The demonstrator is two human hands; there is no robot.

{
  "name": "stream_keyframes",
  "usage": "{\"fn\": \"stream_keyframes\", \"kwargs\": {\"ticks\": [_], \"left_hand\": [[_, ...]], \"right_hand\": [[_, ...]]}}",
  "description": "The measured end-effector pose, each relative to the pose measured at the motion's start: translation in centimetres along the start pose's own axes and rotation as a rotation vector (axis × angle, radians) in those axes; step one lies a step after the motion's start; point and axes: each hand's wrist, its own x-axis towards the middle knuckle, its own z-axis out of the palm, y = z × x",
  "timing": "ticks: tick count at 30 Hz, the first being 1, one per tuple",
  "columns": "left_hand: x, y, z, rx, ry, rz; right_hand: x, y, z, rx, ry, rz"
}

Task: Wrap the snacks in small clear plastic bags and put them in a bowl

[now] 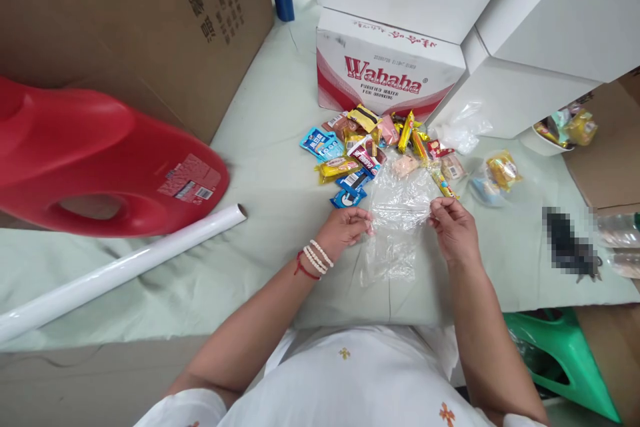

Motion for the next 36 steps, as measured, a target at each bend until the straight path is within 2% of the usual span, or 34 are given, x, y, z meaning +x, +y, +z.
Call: {"fn": "stream_keyframes", "kwargs": {"ticks": [6,10,11,12,15,17,19,22,32,36], "left_hand": [[0.2,-0.4,0.1,0.012,0.028,0.005],[0.1,-0.4,0.3,0.016,0.027,0.046],[0.1,-0.4,0.3,0.017,0.027,0.056],[0.1,-0.4,0.3,0.020,0.030,0.066],[-0.1,-0.4,0.4,0.057,0.039,0.098],[-0.3,-0.3,0.5,0.109,0.029,0.120],[-0.4,-0.2,0.6,0.157,0.003,0.139],[-0.5,-0.4,0.7,0.177,-0.002,0.159],[-0.2,-0.8,0.7,0.080,0.061,0.149],[-0.2,-1.1,0.8,0.116,0.088,0.215]], "right_hand": [[1.0,0.4,-1.0,-0.125,0.040,-0.032],[-0.6,-0.5,0.0,-0.505,0.263,-0.284],[-1.4,-0.8,0.7,-0.551,0.280,-0.332],[-2.3,-1.0,1.5,-0.559,0.234,-0.337],[-4.5,-1.0,4.6,-0.469,-0.128,-0.170],[-5.2,-0.3,6.4,-0.413,-0.278,-0.079],[-5.1,0.5,7.5,-0.352,-0.287,-0.052],[-4.7,1.1,7.8,-0.265,-0.272,-0.021],[-4.8,0.6,6.9,-0.224,-0.288,0.159],[-4.7,0.8,5.9,-0.194,-0.309,0.140]]}}
